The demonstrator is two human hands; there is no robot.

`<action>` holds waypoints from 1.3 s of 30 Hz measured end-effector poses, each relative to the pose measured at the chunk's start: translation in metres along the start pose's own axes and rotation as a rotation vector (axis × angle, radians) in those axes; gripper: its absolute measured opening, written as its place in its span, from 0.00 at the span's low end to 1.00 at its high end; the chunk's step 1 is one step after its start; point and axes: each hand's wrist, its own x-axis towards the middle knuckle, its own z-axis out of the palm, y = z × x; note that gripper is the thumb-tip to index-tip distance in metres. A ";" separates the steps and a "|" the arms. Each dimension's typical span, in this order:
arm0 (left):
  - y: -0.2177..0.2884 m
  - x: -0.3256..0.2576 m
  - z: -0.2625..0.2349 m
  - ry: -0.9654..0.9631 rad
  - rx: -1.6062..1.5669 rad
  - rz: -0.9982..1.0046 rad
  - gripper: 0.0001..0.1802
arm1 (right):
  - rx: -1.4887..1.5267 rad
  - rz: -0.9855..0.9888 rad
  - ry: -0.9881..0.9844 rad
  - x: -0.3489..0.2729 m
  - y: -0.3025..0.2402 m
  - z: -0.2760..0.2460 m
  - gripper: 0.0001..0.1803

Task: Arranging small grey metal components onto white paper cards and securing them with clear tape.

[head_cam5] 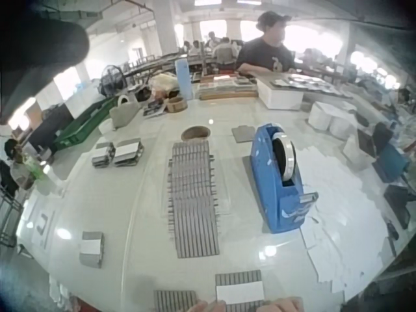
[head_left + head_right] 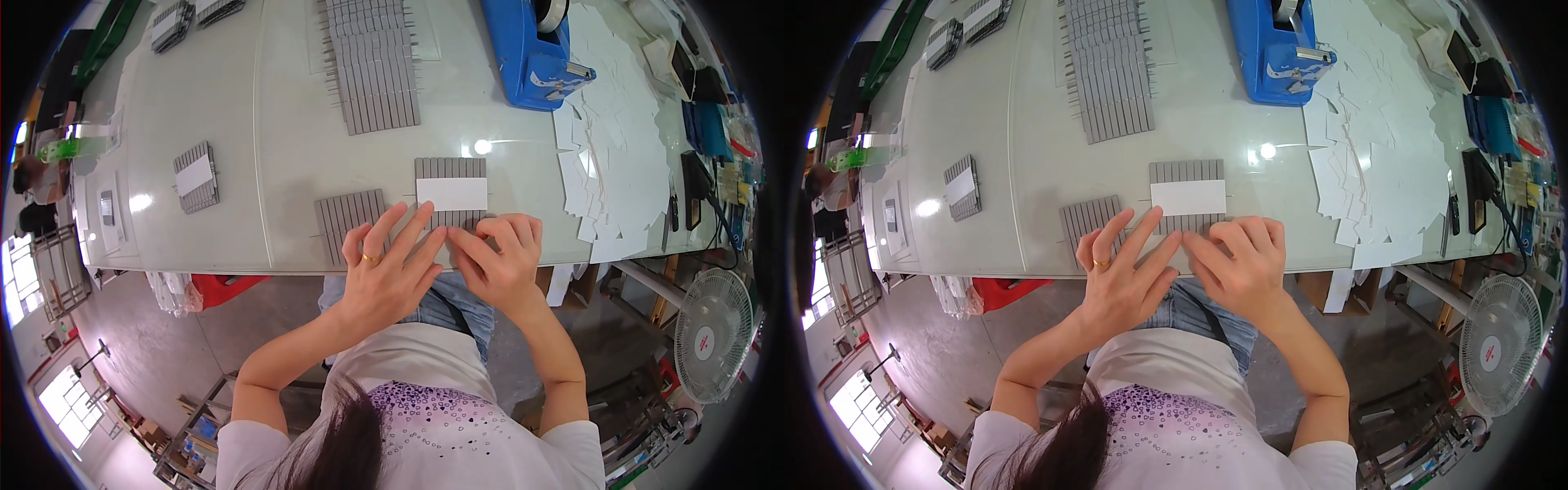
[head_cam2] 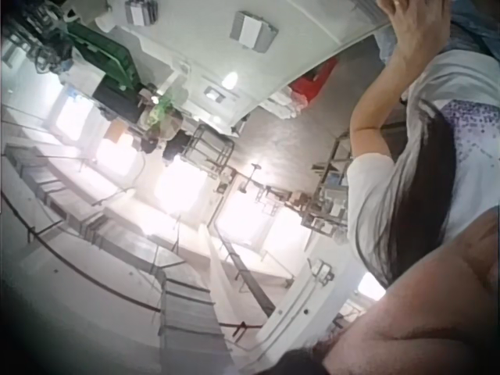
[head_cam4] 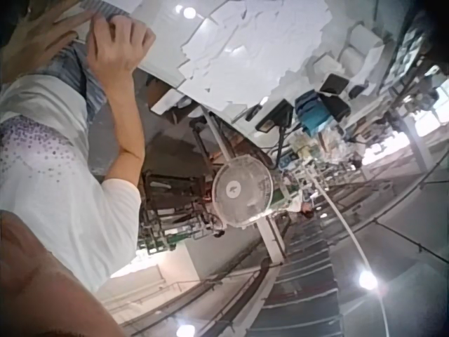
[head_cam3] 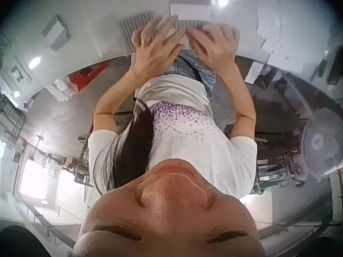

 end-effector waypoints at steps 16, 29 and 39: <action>0.020 0.164 0.032 -0.182 -1.640 -0.703 0.12 | 0.207 0.442 0.160 0.127 0.114 -0.051 0.05; 0.022 0.198 0.039 -0.164 -2.235 -1.015 0.08 | 0.408 0.492 0.186 0.081 0.074 -0.064 0.04; 0.037 0.204 0.058 0.033 -2.054 -1.064 0.11 | 0.105 0.472 0.264 0.062 0.093 -0.043 0.04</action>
